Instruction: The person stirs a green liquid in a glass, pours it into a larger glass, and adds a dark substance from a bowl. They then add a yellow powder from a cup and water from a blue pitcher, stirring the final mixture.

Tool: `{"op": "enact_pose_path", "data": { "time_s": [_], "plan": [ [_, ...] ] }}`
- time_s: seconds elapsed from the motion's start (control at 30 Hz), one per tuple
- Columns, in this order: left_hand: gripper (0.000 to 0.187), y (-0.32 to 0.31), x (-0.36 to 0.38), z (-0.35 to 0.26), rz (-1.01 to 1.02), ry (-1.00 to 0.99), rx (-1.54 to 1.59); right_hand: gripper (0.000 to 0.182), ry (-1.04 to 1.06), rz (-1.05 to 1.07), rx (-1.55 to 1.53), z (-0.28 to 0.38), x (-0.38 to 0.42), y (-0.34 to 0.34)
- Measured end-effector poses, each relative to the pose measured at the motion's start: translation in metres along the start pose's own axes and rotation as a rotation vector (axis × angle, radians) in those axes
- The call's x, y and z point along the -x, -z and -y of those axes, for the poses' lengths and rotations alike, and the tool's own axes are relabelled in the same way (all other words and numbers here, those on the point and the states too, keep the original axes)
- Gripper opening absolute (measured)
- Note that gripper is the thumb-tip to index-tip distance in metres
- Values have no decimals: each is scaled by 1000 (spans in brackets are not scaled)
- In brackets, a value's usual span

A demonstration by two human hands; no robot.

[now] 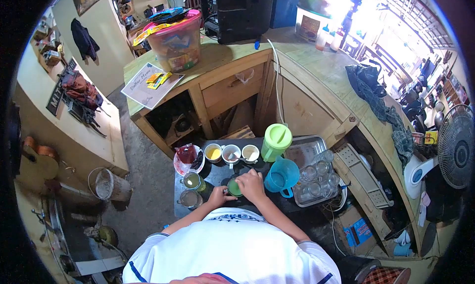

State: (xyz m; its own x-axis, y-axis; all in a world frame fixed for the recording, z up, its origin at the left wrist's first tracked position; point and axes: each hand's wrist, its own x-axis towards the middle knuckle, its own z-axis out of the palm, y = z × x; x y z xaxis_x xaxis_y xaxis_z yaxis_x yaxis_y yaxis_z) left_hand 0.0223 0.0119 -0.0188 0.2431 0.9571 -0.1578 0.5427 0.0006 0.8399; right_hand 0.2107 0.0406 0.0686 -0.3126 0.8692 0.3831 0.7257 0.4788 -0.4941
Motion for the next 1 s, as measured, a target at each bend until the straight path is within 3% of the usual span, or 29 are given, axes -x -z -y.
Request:
{"op": "enact_pose_path", "data": {
  "time_s": [0.03,0.1,0.13,0.2,0.3,0.43,0.5,0.6,0.73,0.8,0.93,1.0],
  "plan": [
    [45,0,0,0,-2,-11,-2,11,1,0,0,-1,1,-1],
    [45,0,1,0,-8,-15,20,12,-23,216,128,-1,2,1],
    [45,-1,1,-1,-12,-20,40,12,-24,217,128,0,1,2],
    [44,-1,1,-1,-12,-14,34,12,-18,5,-37,5,-3,4],
    [44,-1,1,0,-16,-8,30,12,-93,177,113,1,2,-2],
    [45,-2,0,0,-25,-26,19,11,-91,54,-52,3,-2,1],
    [45,-1,0,0,-20,-22,9,12,-82,201,146,5,0,5],
    [45,-2,1,1,-16,-17,1,13,-60,76,-63,2,2,-1],
    [45,-1,1,0,-6,-13,12,15,-64,148,143,6,2,5],
    [45,0,1,-1,1,-8,17,14,-91,121,-40,1,2,1],
    [47,1,0,-3,5,21,-24,14,-90,130,109,-6,7,-5],
    [47,0,1,-3,-1,6,-15,14,-104,155,-77,-7,2,-4]
  ]
}}
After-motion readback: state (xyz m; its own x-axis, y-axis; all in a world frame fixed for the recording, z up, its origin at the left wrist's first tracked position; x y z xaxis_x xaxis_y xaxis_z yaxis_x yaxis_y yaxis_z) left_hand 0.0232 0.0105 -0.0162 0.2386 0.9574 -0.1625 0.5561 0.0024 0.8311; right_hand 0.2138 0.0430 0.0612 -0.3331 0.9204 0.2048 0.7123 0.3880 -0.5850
